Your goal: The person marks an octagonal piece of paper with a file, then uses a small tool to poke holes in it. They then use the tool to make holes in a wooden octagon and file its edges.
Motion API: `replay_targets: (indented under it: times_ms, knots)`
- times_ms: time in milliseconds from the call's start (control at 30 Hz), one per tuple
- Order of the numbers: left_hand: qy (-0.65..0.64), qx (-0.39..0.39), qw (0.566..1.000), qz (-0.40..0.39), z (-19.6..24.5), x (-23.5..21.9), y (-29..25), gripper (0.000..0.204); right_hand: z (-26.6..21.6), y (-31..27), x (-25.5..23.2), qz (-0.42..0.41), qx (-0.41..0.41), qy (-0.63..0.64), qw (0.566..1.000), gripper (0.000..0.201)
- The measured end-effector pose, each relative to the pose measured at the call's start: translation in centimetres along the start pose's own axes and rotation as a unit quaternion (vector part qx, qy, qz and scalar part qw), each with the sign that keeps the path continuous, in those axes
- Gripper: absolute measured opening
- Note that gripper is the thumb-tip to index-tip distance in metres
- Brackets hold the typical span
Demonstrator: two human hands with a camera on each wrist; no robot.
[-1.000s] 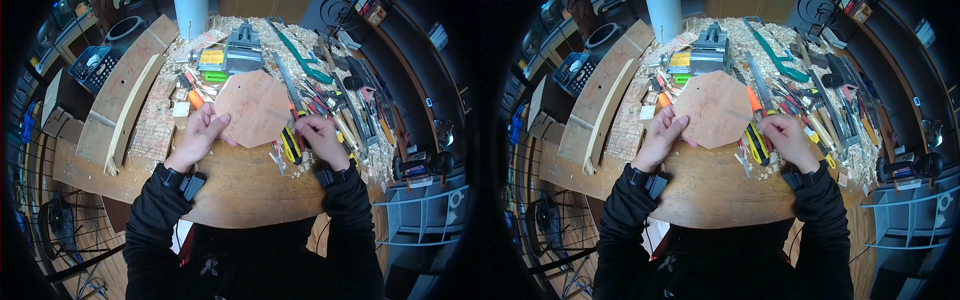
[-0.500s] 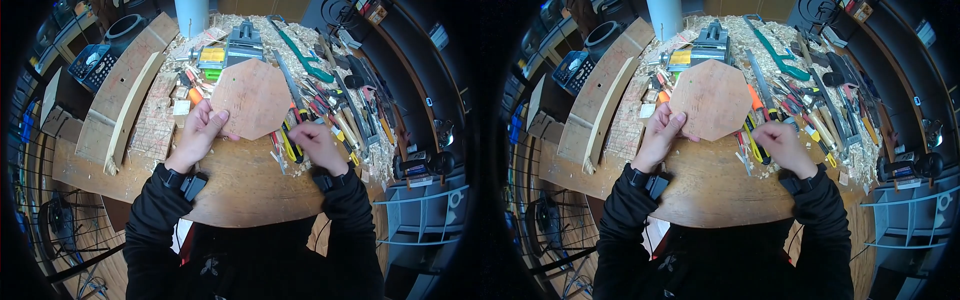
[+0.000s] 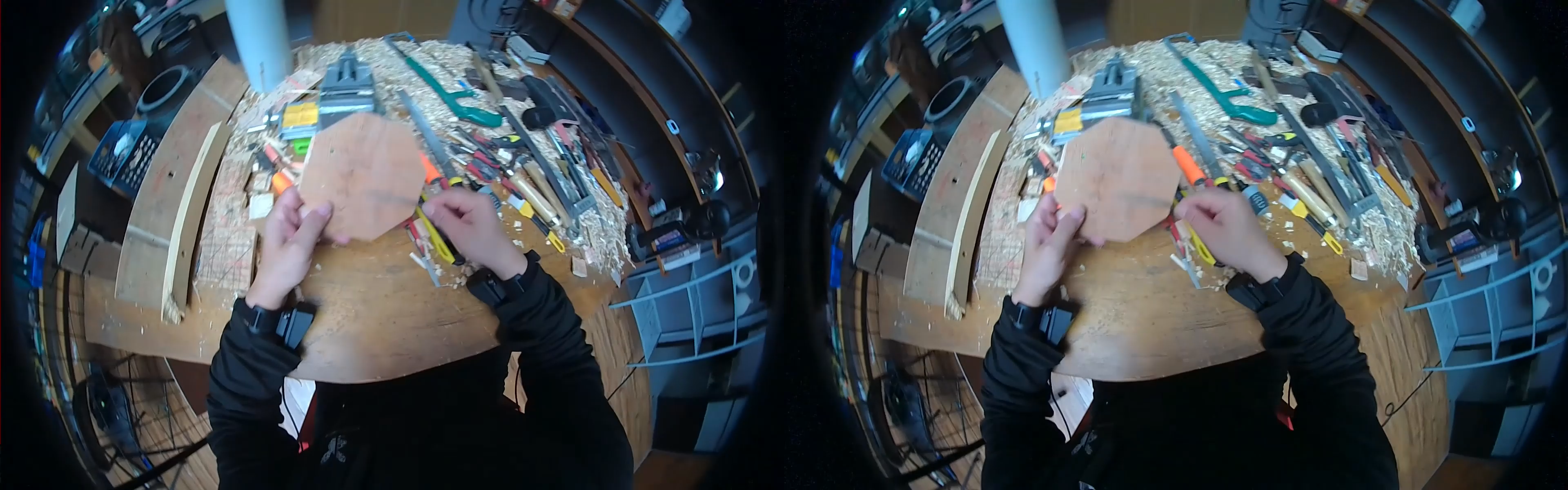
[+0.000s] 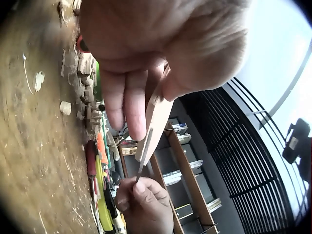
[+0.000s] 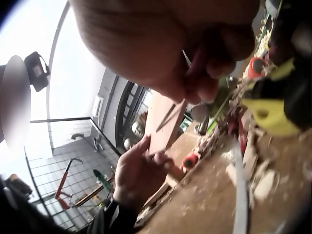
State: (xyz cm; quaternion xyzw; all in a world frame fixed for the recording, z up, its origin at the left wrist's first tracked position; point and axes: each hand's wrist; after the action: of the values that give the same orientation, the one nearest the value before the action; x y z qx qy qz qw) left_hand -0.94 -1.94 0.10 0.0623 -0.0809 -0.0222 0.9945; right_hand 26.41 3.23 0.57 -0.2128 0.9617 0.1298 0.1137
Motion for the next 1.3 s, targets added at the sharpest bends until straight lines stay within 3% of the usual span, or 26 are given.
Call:
replay_targets:
  times_ms: [33,67,100,167,233,300,400,500,567,633,700,800,833,900,933,967,1033,1133,1233,1267,1300]
  knots:
    - [0.031,-0.005,0.999,0.024,0.2,-0.1,-0.2,0.025,0.5,0.4,-0.6,0.089,-0.014,0.066,0.994,0.015]
    - [0.071,0.012,0.996,0.048,0.7,0.0,-0.3,0.023,0.9,0.6,-2.2,0.115,0.018,0.067,0.991,0.015]
    - [0.112,0.029,0.991,0.073,1.3,-0.1,-0.6,0.021,2.7,0.9,-3.4,0.165,-0.031,0.052,0.984,0.012]
    - [0.189,0.061,0.977,0.082,0.9,-1.0,-1.0,0.018,4.5,0.7,-5.3,0.218,-0.023,0.061,0.974,0.012]
    - [0.151,0.112,0.971,0.147,1.2,-1.0,-0.8,0.017,4.8,0.4,-6.5,0.244,-0.021,0.055,0.968,0.012]
    - [0.178,0.118,0.968,0.135,1.5,-1.2,-1.1,0.018,5.2,0.0,-6.7,0.268,-0.008,0.051,0.962,0.013]
    - [0.213,0.113,0.962,0.127,2.0,-1.4,-0.6,0.020,3.5,-0.4,-6.5,0.242,-0.041,-0.073,0.967,0.014]
    - [0.238,0.082,0.958,0.136,2.0,-1.2,-0.9,0.025,2.6,-0.8,-5.6,0.219,-0.075,-0.105,0.967,0.014]
    - [0.182,0.100,0.965,0.160,2.6,1.0,-0.9,0.035,1.6,-1.2,-4.9,0.177,-0.042,-0.104,0.978,0.014]
    - [0.174,0.036,0.977,0.117,1.9,-0.4,-1.4,0.040,1.7,-1.4,-3.9,0.102,-0.056,-0.081,0.990,0.015]
    - [0.178,-0.005,0.982,0.065,1.5,-0.8,-1.7,0.041,2.0,-1.5,-3.0,0.101,-0.097,-0.110,0.984,0.016]
    - [0.217,-0.039,0.974,0.047,1.8,-0.2,-2.6,0.039,2.7,-1.4,-1.6,0.066,-0.159,-0.167,0.971,0.018]
    - [0.218,-0.039,0.975,0.030,1.8,0.1,-2.7,0.039,3.3,-1.3,-0.6,0.079,-0.165,-0.181,0.966,0.015]
    - [0.392,-0.036,0.917,0.060,2.1,0.2,-2.8,0.040,3.2,-1.3,0.4,0.038,-0.198,-0.163,0.966,0.009]
    - [0.401,-0.030,0.913,0.066,2.3,0.6,-2.8,0.039,3.3,-1.2,1.1,0.031,-0.211,-0.161,0.964,0.010]
    - [0.398,0.051,0.915,0.053,1.2,-0.2,-2.3,0.038,3.5,-0.9,1.3,-0.017,-0.177,-0.184,0.967,0.013]
    - [0.455,0.093,0.884,0.055,1.8,0.8,-1.8,0.035,2.0,-1.7,0.5,-0.064,-0.129,-0.131,0.981,0.017]
    - [0.471,0.064,0.880,0.019,1.3,1.2,-1.3,0.032,2.7,-1.4,0.0,0.003,-0.187,-0.085,0.979,0.019]
    - [0.471,0.045,0.880,-0.038,0.9,3.0,-0.8,0.032,2.4,-1.6,-1.5,0.029,-0.144,-0.106,0.983,0.019]
    - [0.490,0.080,0.864,-0.078,0.7,3.8,-0.7,0.034,3.2,-1.4,-1.6,0.053,-0.190,-0.101,0.975,0.019]
    - [0.506,0.116,0.846,-0.118,0.7,4.7,-0.6,0.036,3.3,-1.3,-1.6,0.053,-0.185,-0.107,0.975,0.019]
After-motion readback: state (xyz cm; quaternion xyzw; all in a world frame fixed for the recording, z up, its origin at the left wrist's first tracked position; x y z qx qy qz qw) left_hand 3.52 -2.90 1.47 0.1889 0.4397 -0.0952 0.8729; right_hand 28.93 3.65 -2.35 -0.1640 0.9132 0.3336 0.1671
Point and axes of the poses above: each hand's wrist, its own y-axis towards the middle knuckle, its own x-axis out of the palm, z = x × y, and after that the axes turned 8 degrees about y, right-handed
